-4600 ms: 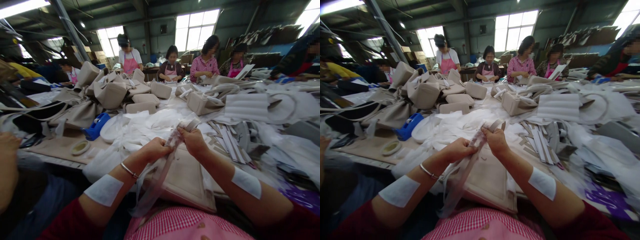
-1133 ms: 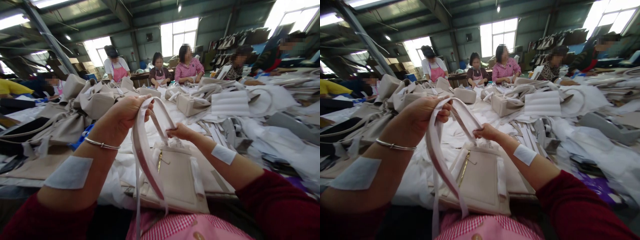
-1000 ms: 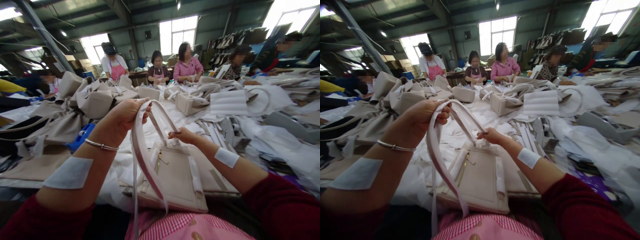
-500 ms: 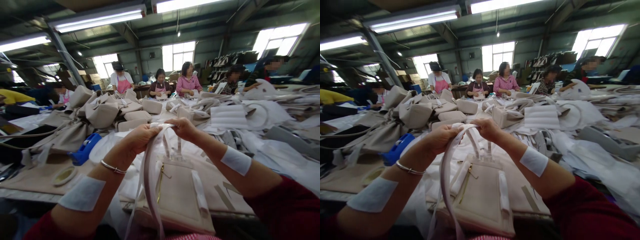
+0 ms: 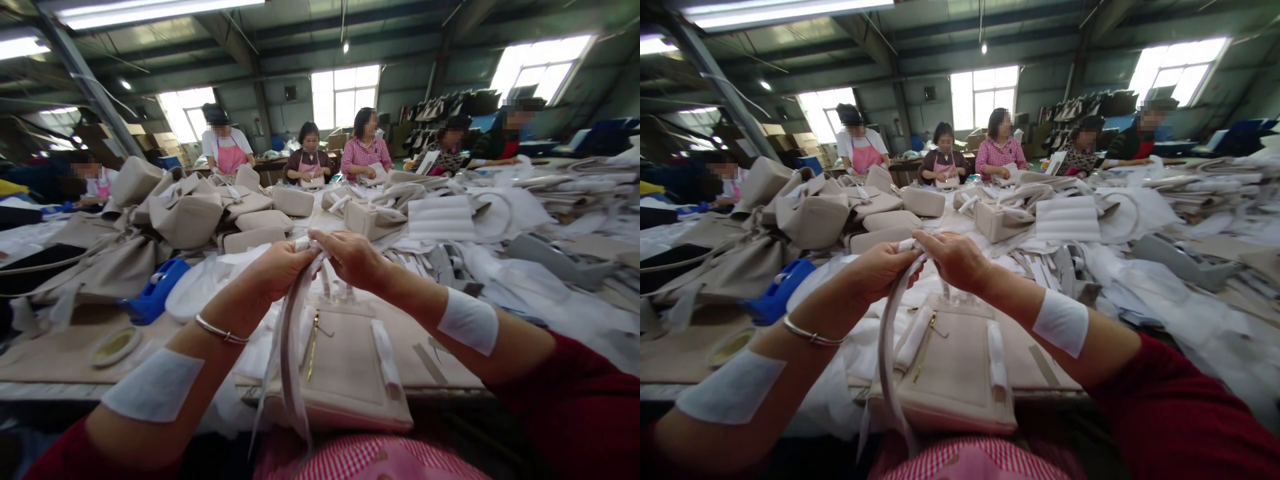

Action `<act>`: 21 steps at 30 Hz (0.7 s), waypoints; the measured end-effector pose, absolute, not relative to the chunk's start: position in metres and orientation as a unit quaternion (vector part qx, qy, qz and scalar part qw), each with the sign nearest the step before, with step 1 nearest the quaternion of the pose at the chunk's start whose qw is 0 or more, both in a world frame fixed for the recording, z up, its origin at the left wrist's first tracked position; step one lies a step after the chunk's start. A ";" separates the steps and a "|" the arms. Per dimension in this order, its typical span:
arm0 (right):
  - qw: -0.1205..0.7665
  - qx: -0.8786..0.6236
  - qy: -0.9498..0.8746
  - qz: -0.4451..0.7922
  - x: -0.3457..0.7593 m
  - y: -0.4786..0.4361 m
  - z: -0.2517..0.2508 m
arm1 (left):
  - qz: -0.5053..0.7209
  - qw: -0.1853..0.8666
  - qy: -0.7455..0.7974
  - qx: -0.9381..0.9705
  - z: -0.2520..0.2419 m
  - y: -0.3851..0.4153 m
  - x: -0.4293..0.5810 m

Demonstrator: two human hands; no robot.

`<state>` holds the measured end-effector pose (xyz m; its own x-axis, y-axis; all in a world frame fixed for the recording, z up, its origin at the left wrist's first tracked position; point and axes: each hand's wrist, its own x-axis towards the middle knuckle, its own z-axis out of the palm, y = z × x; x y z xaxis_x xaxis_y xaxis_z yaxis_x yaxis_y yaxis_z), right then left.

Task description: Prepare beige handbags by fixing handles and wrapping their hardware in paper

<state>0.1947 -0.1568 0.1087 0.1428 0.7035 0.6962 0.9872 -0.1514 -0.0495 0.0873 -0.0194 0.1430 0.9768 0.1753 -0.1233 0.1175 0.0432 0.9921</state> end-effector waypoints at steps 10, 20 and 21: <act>0.534 -0.748 -0.369 0.140 0.246 -0.156 -0.027 | 0.119 0.695 0.173 0.688 0.177 -0.001 0.084; 0.515 -0.770 -0.369 0.080 0.249 -0.183 -0.020 | 0.077 0.731 0.115 0.668 0.175 0.011 0.090; 0.523 -0.756 -0.389 0.054 0.248 -0.178 -0.004 | 0.066 0.726 0.111 0.676 0.173 0.009 0.091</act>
<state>0.2478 -0.1784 -0.0040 0.6910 0.6452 0.3261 0.5324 -0.1491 -0.8333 0.0915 0.0089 0.1733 0.9666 0.2458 -0.0722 0.0546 0.0778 0.9955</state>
